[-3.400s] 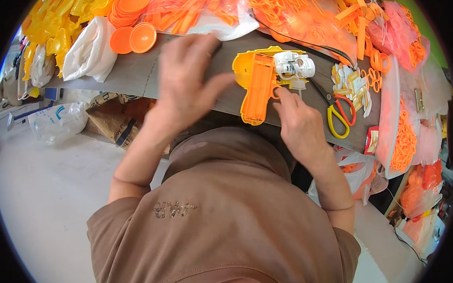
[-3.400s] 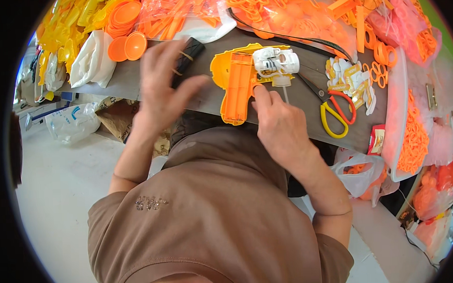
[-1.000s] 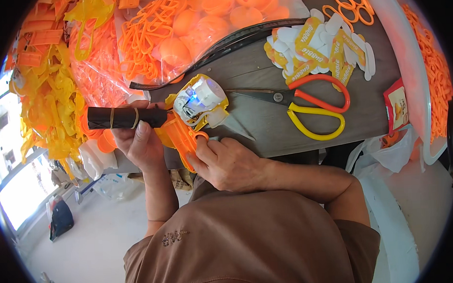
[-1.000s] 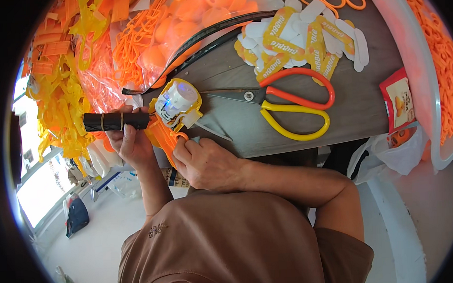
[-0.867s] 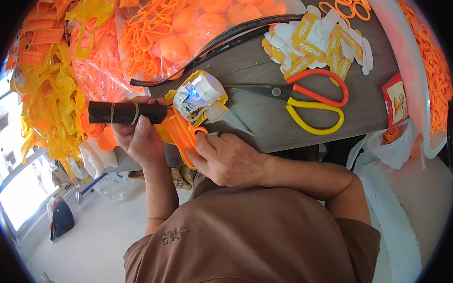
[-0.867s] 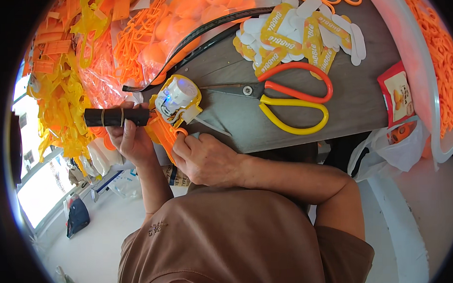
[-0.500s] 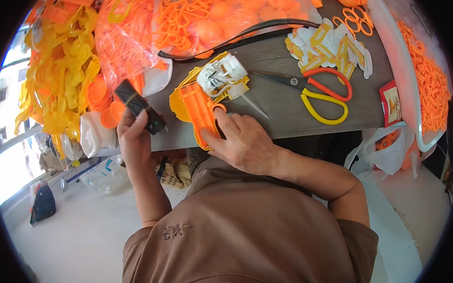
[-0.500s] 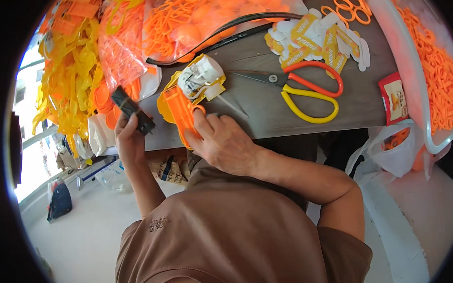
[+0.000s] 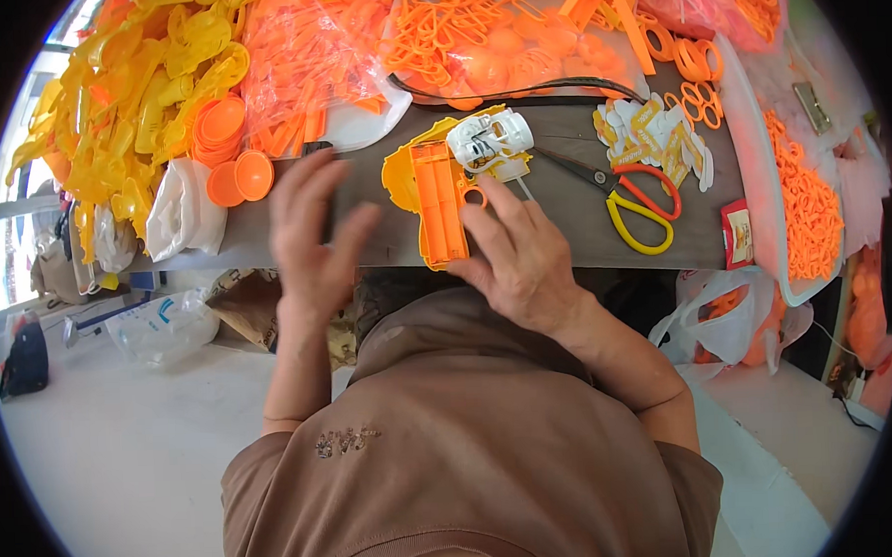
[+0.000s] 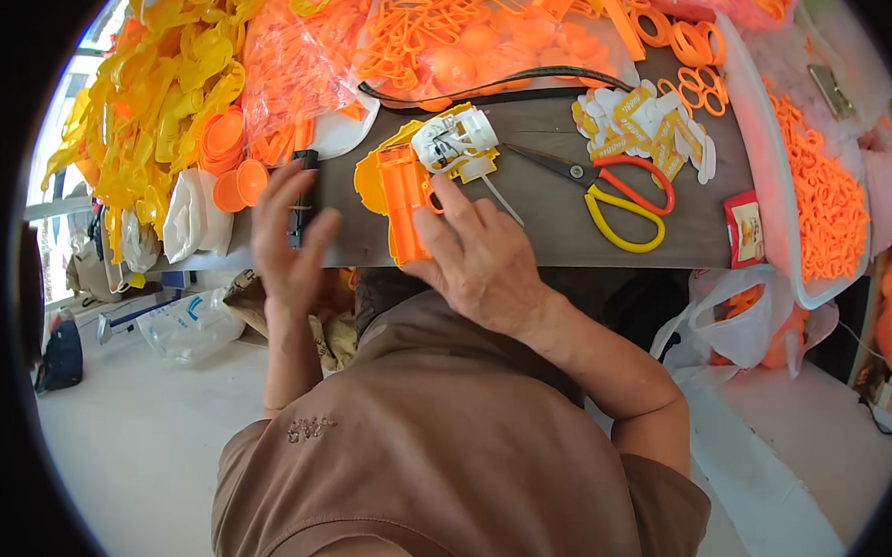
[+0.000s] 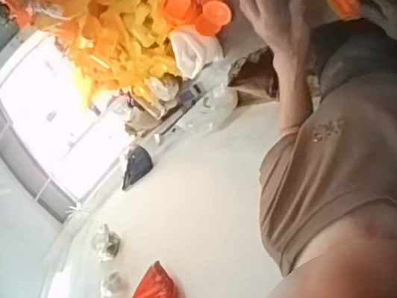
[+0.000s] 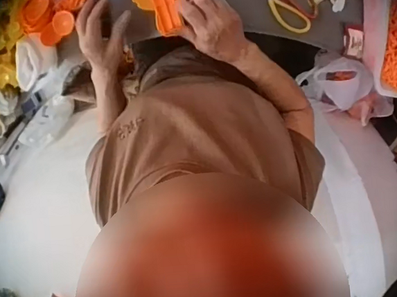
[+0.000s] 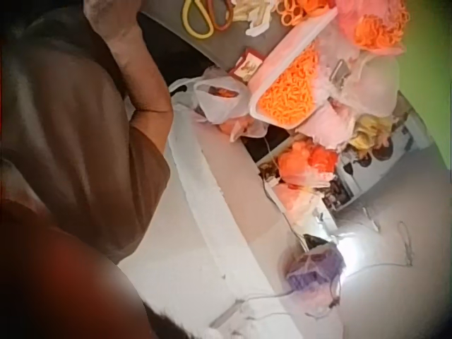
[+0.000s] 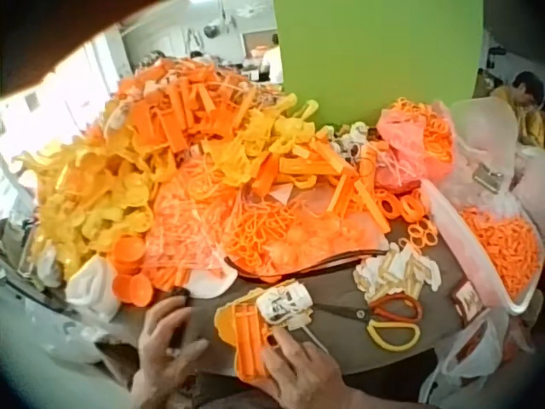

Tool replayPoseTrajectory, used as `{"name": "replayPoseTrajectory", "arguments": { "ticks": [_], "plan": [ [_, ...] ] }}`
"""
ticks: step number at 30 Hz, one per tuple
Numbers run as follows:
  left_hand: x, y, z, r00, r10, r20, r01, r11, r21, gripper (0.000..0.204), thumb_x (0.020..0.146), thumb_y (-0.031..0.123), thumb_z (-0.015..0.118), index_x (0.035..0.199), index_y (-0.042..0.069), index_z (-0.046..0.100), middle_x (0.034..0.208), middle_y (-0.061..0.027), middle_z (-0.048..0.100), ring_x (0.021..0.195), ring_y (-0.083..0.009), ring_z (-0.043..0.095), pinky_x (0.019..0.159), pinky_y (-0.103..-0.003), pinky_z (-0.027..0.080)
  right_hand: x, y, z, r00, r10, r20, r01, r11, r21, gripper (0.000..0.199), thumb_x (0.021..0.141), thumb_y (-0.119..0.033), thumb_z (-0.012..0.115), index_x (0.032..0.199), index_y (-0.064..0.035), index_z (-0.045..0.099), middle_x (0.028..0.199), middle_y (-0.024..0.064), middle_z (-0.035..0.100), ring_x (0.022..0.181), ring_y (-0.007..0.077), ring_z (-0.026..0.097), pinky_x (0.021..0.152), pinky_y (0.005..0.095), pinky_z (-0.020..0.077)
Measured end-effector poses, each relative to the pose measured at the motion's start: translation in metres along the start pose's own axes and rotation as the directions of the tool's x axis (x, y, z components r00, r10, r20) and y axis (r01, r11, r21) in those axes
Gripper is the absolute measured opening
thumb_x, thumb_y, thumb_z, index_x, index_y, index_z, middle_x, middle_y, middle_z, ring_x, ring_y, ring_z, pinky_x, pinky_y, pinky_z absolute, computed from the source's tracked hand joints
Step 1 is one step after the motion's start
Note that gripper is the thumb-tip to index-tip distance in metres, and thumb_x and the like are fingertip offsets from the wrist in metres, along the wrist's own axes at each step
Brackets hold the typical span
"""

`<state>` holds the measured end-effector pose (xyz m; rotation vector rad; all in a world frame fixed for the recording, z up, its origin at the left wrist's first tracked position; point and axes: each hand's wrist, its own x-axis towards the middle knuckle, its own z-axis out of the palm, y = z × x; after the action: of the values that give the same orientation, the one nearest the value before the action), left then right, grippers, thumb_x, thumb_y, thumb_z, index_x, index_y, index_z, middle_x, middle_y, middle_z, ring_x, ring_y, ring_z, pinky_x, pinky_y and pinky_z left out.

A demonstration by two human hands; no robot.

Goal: Assembling a yellow plastic toy bubble gun at a factory workbench, including attaching components and applying stickers.

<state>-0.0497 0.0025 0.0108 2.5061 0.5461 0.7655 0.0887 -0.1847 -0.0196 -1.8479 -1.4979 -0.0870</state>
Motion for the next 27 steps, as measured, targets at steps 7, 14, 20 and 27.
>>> {"name": "replayPoseTrajectory", "arguments": {
  "ticks": [7, 14, 20, 27],
  "plan": [
    [-0.001, 0.008, 0.052, 0.965, 0.193, 0.176, -0.179, 0.98, -0.092, 0.069, 0.07, 0.025, 0.079, 0.128, 0.003, 0.05, 0.14, -0.0212, 0.04, 0.131, -0.0419, 0.035, 0.106, -0.049, 0.032, 0.006, 0.008, 0.003, 0.996, 0.034, 0.086, -0.021, 0.989, -0.146, 0.061, 0.067, -0.021, 0.079, 0.118, -0.0028, 0.051, 0.125, 0.0173, 0.051, 0.085, 0.0282, 0.06, 0.071, 0.0348, 0.0522],
    [0.001, 0.002, 0.052, 0.963, 0.194, 0.186, -0.163, 0.972, -0.168, 0.07, 0.068, 0.022, 0.08, 0.129, 0.004, 0.05, 0.141, -0.0206, 0.038, 0.134, -0.0419, 0.031, 0.107, -0.048, 0.033, 0.013, 0.005, -0.003, 0.972, 0.115, 0.206, -0.073, 0.977, -0.201, 0.061, 0.068, -0.023, 0.079, 0.118, -0.0029, 0.051, 0.128, 0.0168, 0.048, 0.09, 0.0276, 0.06, 0.073, 0.0347, 0.0531],
    [0.002, -0.001, 0.054, 0.962, 0.204, 0.182, -0.173, 0.97, -0.171, 0.071, 0.066, 0.02, 0.08, 0.128, 0.005, 0.05, 0.142, -0.0195, 0.038, 0.134, -0.0407, 0.032, 0.107, -0.047, 0.034, 0.014, 0.001, 0.004, 0.984, 0.079, 0.161, -0.046, 0.979, -0.198, 0.059, 0.069, -0.023, 0.079, 0.116, -0.0014, 0.052, 0.128, 0.0184, 0.047, 0.096, 0.0298, 0.06, 0.076, 0.0351, 0.0533],
    [0.005, -0.002, 0.054, 0.962, 0.21, 0.177, -0.175, 0.966, -0.191, 0.071, 0.066, 0.02, 0.08, 0.128, 0.005, 0.051, 0.141, -0.0188, 0.039, 0.134, -0.0404, 0.032, 0.106, -0.047, 0.034, 0.015, 0.003, 0.004, 0.981, 0.136, 0.135, -0.128, 0.99, -0.067, 0.057, 0.072, -0.023, 0.078, 0.117, -0.0008, 0.052, 0.128, 0.0195, 0.047, 0.106, 0.0348, 0.058, 0.08, 0.0375, 0.0527]
  ]
}}
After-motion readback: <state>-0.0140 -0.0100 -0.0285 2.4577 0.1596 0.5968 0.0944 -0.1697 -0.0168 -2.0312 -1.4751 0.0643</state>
